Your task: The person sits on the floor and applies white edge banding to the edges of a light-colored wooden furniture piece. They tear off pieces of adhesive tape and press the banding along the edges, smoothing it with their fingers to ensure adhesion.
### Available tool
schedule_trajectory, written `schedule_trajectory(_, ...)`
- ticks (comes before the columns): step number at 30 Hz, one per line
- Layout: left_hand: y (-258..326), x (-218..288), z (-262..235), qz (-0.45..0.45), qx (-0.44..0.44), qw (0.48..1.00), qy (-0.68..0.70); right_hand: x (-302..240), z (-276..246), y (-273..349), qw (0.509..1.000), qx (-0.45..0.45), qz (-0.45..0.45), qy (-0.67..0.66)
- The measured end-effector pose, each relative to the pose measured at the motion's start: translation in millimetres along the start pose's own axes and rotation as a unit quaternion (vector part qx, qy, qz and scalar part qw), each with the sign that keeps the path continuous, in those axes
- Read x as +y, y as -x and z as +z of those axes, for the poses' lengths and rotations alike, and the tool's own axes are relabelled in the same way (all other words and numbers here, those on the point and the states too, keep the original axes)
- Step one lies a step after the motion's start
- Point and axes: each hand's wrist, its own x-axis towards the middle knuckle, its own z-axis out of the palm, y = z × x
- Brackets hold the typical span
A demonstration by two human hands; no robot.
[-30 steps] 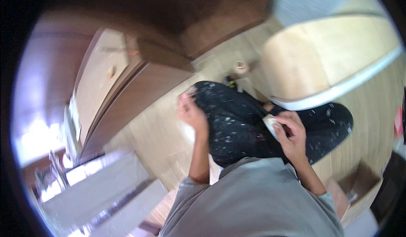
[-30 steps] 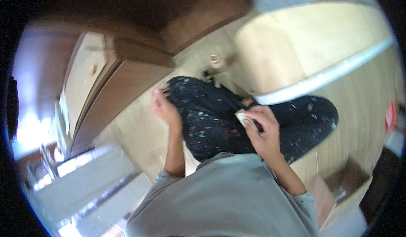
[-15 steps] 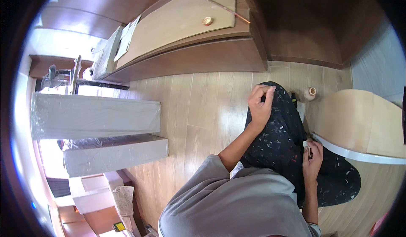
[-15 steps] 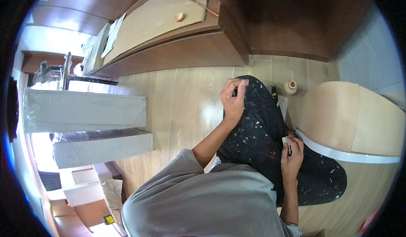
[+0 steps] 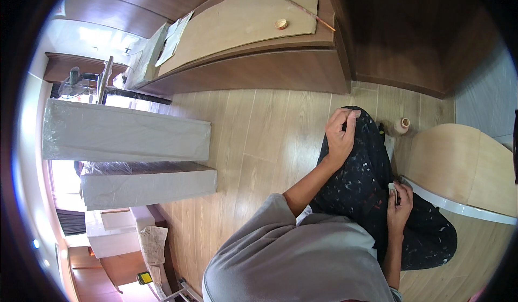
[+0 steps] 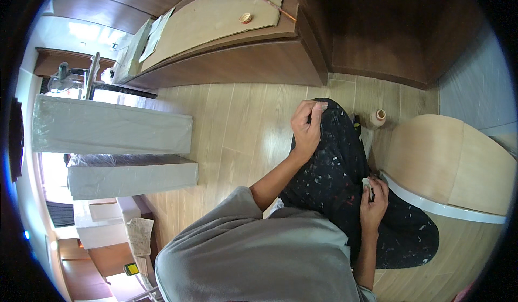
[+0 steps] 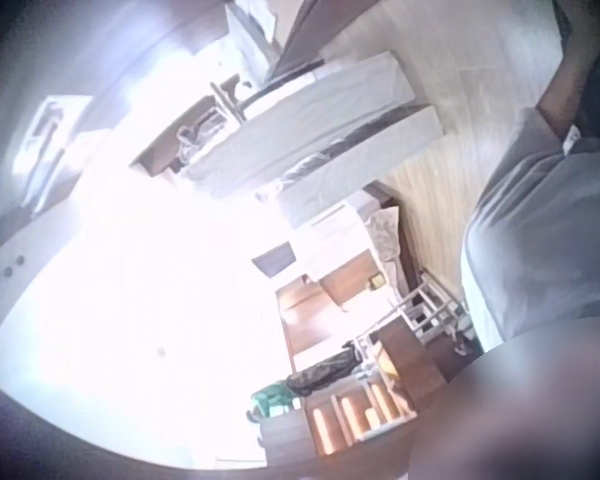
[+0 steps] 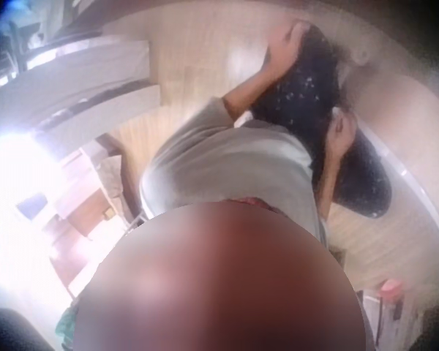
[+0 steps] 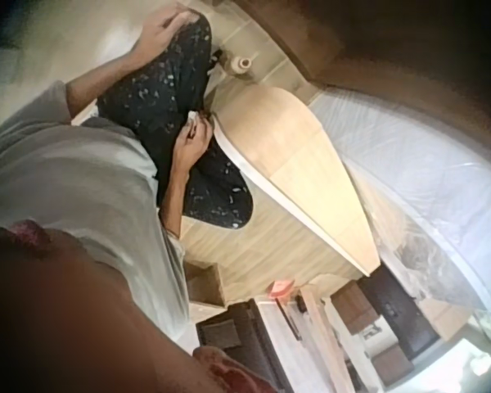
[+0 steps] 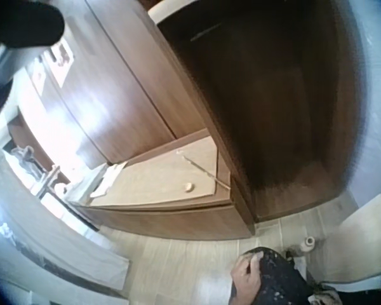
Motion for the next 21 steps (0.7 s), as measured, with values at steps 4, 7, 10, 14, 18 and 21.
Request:
schedule_trajectory(4,-1.3,-1.1,3.1,0.044,0.011,0.999,-0.013,2.0,0.7,-0.2,1.0,0.001,0.0,0.005)
schedule_trajectory(7,-0.8,0.2,4.0,0.044,0.011,0.999,-0.015,2.1,1.4,-0.6,1.0,0.004,-0.004,0.005)
schedule_trajectory(10,1.0,0.9,4.3,0.042,0.014,0.999,-0.025,2.1,1.8,-0.6,1.0,0.002,-0.001,0.001)
schedule_trajectory(14,1.5,-1.5,5.3,0.025,0.015,0.999,-0.013,3.4,1.9,-0.8,1.0,0.001,0.001,0.008)
schedule_trajectory(18,-0.4,-4.1,6.6,0.091,0.017,0.996,-0.02,4.7,2.4,-0.8,1.0,0.0,-0.004,0.008)
schedule_trajectory(21,2.0,-2.3,7.4,0.058,0.036,0.997,-0.039,4.5,2.1,-0.2,1.0,-0.002,0.0,0.012)
